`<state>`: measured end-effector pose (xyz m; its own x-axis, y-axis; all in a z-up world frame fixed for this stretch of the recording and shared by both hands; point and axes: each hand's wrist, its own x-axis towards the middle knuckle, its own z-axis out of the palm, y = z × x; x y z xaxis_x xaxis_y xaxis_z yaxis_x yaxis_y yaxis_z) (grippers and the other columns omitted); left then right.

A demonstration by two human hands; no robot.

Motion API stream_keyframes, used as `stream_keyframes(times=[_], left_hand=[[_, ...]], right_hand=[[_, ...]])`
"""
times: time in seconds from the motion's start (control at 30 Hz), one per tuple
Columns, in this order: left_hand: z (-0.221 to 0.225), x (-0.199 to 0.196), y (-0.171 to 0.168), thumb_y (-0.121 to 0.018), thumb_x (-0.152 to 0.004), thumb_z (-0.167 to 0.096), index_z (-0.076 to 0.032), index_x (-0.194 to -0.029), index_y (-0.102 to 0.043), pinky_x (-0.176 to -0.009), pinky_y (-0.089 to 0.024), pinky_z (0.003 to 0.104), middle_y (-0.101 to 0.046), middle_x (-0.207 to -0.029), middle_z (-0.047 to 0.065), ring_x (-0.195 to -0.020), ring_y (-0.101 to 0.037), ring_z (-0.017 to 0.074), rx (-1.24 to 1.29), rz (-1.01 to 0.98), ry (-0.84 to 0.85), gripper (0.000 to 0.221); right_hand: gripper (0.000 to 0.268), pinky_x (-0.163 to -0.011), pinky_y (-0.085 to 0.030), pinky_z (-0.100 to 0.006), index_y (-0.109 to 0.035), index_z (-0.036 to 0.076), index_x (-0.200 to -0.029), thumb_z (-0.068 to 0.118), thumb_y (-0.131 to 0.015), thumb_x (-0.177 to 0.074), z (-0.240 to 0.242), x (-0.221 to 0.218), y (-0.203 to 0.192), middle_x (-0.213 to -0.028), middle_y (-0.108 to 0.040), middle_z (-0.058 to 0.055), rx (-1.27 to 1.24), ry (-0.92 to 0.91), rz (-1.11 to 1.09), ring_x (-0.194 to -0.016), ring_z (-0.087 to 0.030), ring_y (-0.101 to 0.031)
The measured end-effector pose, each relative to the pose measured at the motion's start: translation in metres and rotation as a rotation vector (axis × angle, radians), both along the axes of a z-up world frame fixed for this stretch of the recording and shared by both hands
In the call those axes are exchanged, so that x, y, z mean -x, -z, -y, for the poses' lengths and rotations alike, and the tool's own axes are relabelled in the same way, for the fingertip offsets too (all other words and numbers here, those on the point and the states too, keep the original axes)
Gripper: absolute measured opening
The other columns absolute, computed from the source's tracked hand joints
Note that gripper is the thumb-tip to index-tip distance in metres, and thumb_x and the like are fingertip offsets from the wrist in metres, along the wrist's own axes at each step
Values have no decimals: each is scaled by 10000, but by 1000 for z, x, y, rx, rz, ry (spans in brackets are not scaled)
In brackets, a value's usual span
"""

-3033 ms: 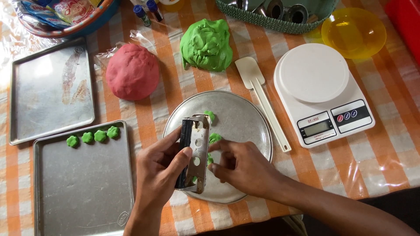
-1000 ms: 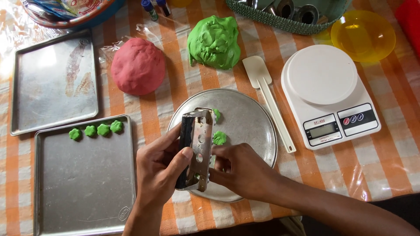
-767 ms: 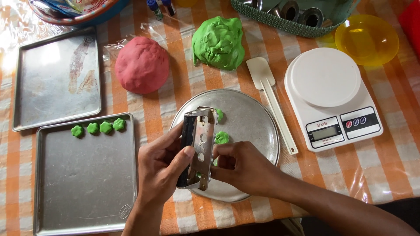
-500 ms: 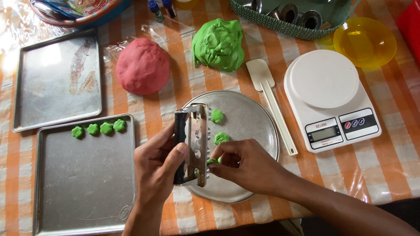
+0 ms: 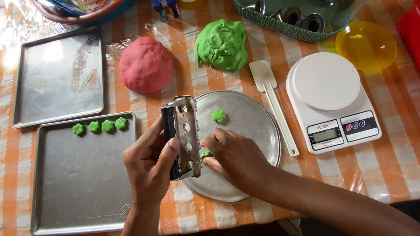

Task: Molding small flower shapes from green dough using a metal mold and placing them on a tray, followed by rolling out dough.

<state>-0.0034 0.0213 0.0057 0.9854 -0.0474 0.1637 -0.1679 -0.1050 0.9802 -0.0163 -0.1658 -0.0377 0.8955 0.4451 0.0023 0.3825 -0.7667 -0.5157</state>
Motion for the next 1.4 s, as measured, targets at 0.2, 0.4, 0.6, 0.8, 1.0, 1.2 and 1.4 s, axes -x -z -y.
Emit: stream_keyframes(times=[0.2, 0.4, 0.6, 0.8, 1.0, 1.2, 1.4], left_hand=[[-2, 0, 0, -658, -950, -181, 65, -1410, -575, -454, -365, 192, -488, -718, -24, -582, -408, 45, 36, -9, 17, 529], [-2, -1, -4, -648, -953, -156, 64, -1398, -585, -457, -380, 195, -453, -682, -23, -567, -415, 48, 21, -10, 19, 500], [-3, 0, -4, -655, -948, -162, 64, -1399, -576, -432, -448, 196, -514, -649, -6, -517, -504, 60, -3, 5, 25, 511], [-3, 3, -4, -662, -949, -160, 80, -1401, -568, -429, -370, 193, -468, -663, -22, -541, -417, 32, -50, 56, 18, 520], [18, 11, -15, -628, -982, -306, 53, -1440, -501, -430, -464, 241, -576, -663, 0, -531, -506, 63, -359, 240, 169, 596], [37, 14, -11, -489, -1045, -230, -32, -1581, -289, -655, -688, 263, -527, -916, 65, -743, -588, 121, -91, -4, 295, 606], [51, 13, -38, -333, -1068, -463, -56, -1508, -448, -907, -653, 353, -679, -1273, 161, -1146, -678, 229, 50, -43, 466, 610]], right_hand=[[418, -385, -463, -336, -452, 168, -1122, 138, -813, -914, 2, -3, 1, -893, -547, -86, -154, -47, 199, -631, -215, -559], [211, -400, -501, -344, -621, 99, -821, 169, -811, -879, -3, 0, -5, -930, -524, -69, 32, -94, 164, -777, -241, -586], [185, -451, -548, -359, -699, 98, -917, 222, -825, -863, -2, -1, -7, -882, -536, -59, 21, -68, -18, -734, -231, -598], [256, -563, -570, -236, -739, 100, -1185, 118, -673, -938, 30, -10, -47, -921, -665, -39, -311, 131, -57, -705, -138, -611], [508, -773, -629, -302, -623, 107, -1369, 381, -591, -942, 34, 5, -82, -1059, -792, -40, -572, 327, -210, -961, -150, -752], [451, -651, -584, -273, -662, 60, -1153, 453, -553, -960, 34, 17, -77, -1032, -668, -60, -525, 287, -26, -867, -147, -674], [225, -562, -519, -272, -678, 106, -989, 313, -726, -915, 42, 10, -71, -821, -610, -11, -444, 357, 71, -654, -135, -596]])
